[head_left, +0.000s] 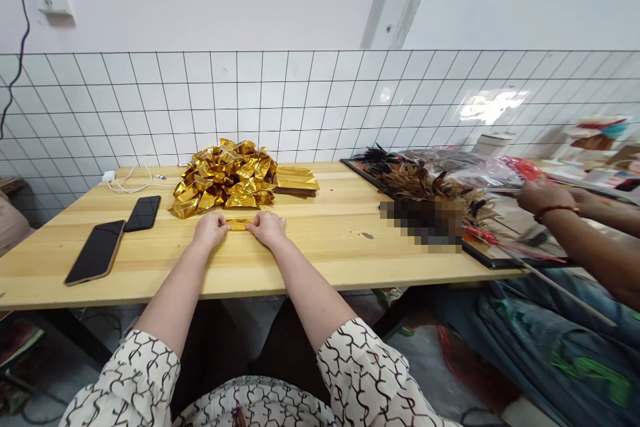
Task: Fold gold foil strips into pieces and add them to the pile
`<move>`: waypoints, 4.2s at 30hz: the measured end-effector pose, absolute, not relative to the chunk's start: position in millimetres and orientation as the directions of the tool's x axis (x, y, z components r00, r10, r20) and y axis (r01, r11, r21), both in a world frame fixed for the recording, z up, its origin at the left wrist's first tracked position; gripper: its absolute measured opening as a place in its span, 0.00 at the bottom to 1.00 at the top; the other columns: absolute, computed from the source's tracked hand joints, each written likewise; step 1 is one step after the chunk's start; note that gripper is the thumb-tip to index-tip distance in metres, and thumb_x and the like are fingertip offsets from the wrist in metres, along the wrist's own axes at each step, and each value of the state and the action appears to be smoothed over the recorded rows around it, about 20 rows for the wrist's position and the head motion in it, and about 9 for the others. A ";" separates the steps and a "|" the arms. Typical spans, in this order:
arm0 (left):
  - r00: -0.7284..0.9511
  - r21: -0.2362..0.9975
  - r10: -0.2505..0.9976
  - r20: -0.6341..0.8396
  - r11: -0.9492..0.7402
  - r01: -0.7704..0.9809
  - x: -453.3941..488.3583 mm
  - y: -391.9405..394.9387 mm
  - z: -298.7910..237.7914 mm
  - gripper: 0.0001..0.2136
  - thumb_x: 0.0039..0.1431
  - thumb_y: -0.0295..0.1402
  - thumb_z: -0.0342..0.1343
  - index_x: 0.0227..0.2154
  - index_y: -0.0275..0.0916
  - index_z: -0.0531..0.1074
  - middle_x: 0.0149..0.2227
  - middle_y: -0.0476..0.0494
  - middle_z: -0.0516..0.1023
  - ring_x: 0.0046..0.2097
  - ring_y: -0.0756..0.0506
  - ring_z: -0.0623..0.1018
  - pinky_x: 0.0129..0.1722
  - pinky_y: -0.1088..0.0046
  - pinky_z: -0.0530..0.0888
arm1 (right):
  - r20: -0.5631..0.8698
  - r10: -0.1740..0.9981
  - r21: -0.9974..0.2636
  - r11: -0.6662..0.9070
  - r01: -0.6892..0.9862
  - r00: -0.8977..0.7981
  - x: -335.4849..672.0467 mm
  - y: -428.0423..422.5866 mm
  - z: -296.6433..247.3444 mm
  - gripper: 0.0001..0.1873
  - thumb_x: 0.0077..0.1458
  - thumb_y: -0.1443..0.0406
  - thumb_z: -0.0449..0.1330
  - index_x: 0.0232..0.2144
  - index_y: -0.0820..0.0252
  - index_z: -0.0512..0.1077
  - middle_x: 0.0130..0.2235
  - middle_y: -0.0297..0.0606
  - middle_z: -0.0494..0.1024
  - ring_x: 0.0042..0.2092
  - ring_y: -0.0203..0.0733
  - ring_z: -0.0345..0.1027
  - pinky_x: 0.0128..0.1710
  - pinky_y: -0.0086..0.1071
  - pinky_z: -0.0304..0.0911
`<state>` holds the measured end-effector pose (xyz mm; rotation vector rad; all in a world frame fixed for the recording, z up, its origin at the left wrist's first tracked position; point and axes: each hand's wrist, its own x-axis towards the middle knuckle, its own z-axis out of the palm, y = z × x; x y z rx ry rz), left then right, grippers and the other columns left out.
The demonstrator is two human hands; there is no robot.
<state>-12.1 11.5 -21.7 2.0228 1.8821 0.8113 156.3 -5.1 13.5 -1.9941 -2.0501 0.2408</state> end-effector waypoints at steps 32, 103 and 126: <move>0.485 0.259 0.873 -0.048 -0.458 0.850 9.8 -22.8 -9.0 0.36 0.58 0.53 0.44 0.66 0.44 0.43 0.69 0.44 0.44 0.68 0.39 0.47 0.65 0.59 0.47 | 0.105 0.797 -0.422 0.578 0.699 -0.595 150.6 -16.5 -11.3 0.44 0.59 0.42 0.38 0.64 0.70 0.50 0.66 0.53 0.51 0.67 0.50 0.40 0.64 0.45 0.39; 0.369 0.273 0.929 -0.039 -0.345 0.898 4.1 -25.0 -12.6 0.36 0.61 0.53 0.30 0.65 0.33 0.47 0.68 0.39 0.45 0.68 0.44 0.46 0.65 0.64 0.47 | -0.062 0.896 -0.290 0.405 0.867 -0.439 151.4 -23.5 -1.4 0.31 0.62 0.60 0.39 0.65 0.63 0.47 0.68 0.45 0.46 0.68 0.43 0.35 0.65 0.46 0.35; 0.102 0.287 0.986 0.128 -0.136 0.948 -19.1 -18.4 -18.0 0.19 0.62 0.37 0.43 0.52 0.45 0.71 0.59 0.47 0.68 0.62 0.41 0.63 0.60 0.63 0.60 | 0.088 0.985 -0.313 0.169 0.935 -0.149 171.6 -23.1 9.5 0.17 0.57 0.64 0.50 0.44 0.51 0.76 0.48 0.38 0.78 0.53 0.46 0.68 0.54 0.37 0.58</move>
